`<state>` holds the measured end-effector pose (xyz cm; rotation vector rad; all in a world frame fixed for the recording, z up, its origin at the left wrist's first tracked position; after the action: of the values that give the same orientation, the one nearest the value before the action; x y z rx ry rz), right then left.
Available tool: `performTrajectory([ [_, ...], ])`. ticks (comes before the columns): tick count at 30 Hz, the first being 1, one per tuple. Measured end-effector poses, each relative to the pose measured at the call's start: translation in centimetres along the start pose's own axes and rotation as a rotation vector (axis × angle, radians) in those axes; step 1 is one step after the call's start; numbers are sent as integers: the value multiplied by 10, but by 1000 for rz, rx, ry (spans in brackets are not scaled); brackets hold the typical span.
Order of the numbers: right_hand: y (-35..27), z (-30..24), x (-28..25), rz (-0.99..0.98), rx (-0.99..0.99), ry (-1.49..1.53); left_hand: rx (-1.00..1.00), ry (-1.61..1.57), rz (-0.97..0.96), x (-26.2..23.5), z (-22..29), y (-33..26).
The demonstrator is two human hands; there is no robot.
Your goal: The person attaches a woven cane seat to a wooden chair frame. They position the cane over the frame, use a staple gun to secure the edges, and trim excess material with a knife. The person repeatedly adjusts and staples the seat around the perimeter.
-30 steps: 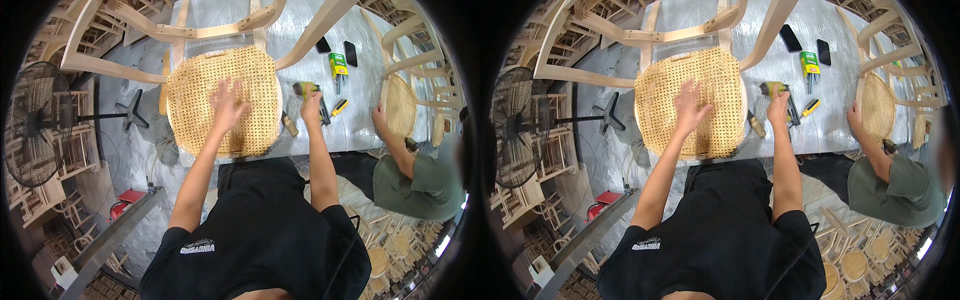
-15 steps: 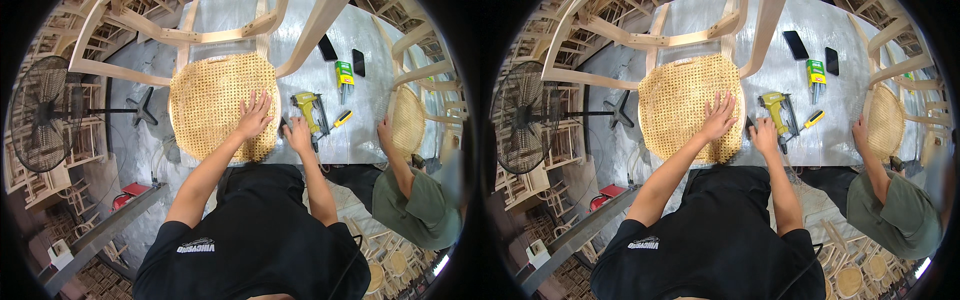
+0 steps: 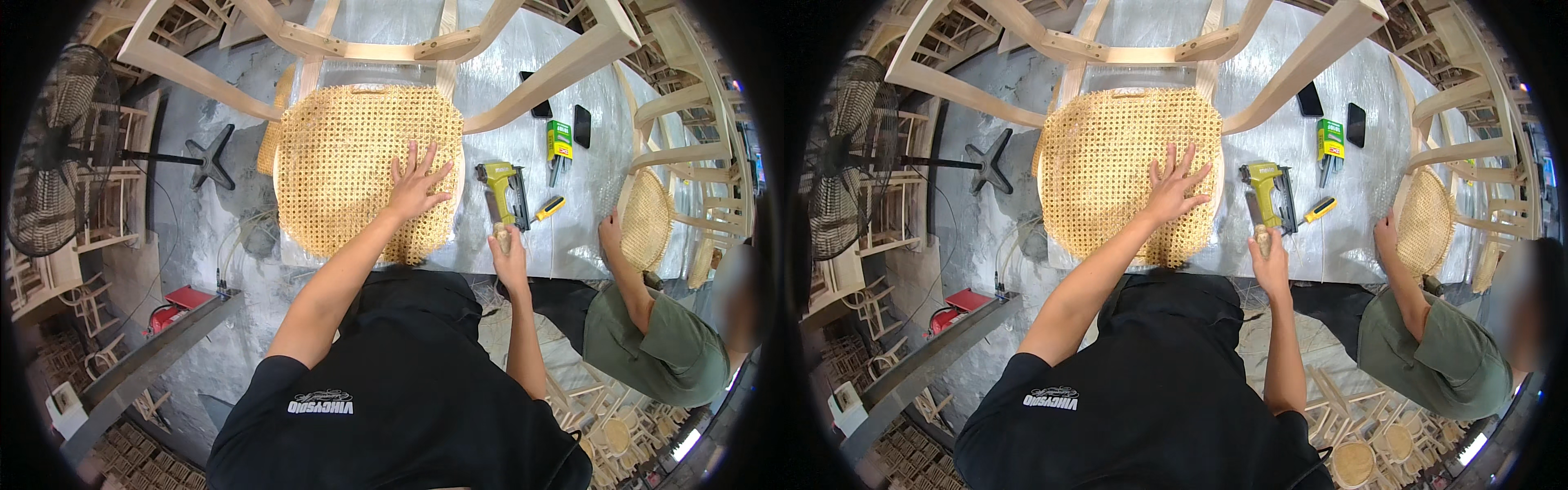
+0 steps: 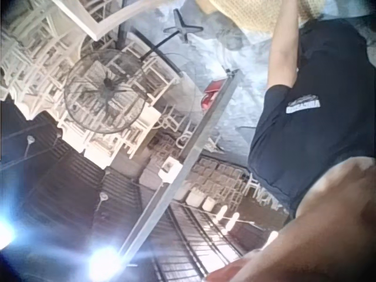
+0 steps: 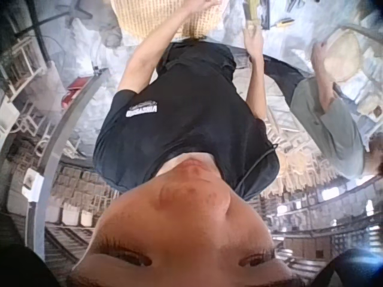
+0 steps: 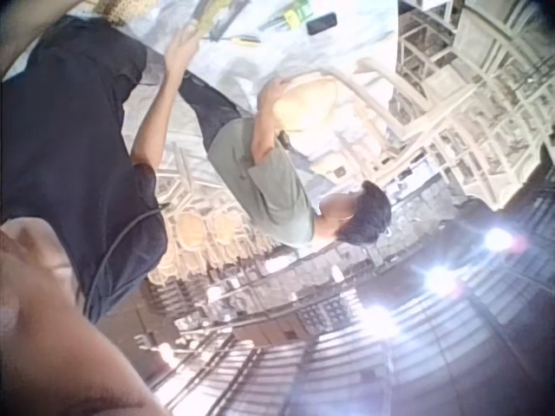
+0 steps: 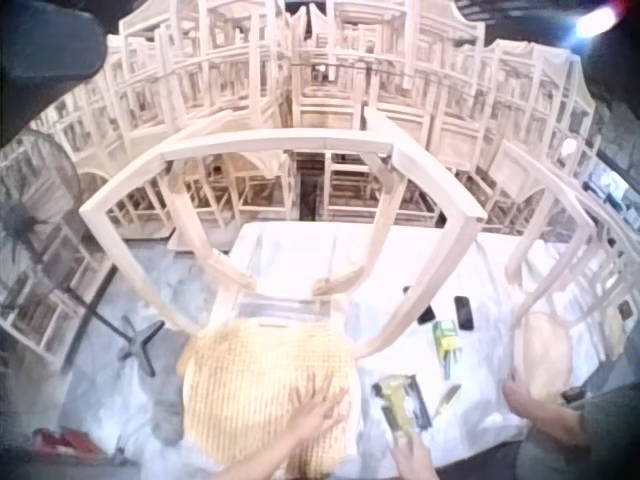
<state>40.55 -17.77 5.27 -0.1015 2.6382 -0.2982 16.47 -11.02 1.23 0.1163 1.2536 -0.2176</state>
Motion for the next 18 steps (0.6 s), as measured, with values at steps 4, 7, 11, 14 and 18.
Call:
performTrajectory([
  [4,13,-40,-10,-34,-34,9,7,-4,-25,2,3,1],
  [7,26,-80,1,-123,-167,-51,-10,1,-62,2,4,-2],
  [11,43,-124,17,-213,-454,-249,-19,-18,-88,-1,7,-3],
  [14,61,-128,25,-274,-397,-431,-21,-31,-93,-1,6,-4],
  [18,75,-141,38,-376,-398,-602,-22,-24,-53,-2,5,-3],
])
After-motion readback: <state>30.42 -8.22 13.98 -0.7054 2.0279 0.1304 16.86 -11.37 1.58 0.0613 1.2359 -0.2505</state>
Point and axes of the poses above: each hand's wrist, its own y-axis towards the middle knuckle, its own x-axis out of the palm, z = x × y, the point moved 10 cm from there along y, towards the middle knuckle, and after that the axes turned 14 degrees about y, right-handed, at the moved point
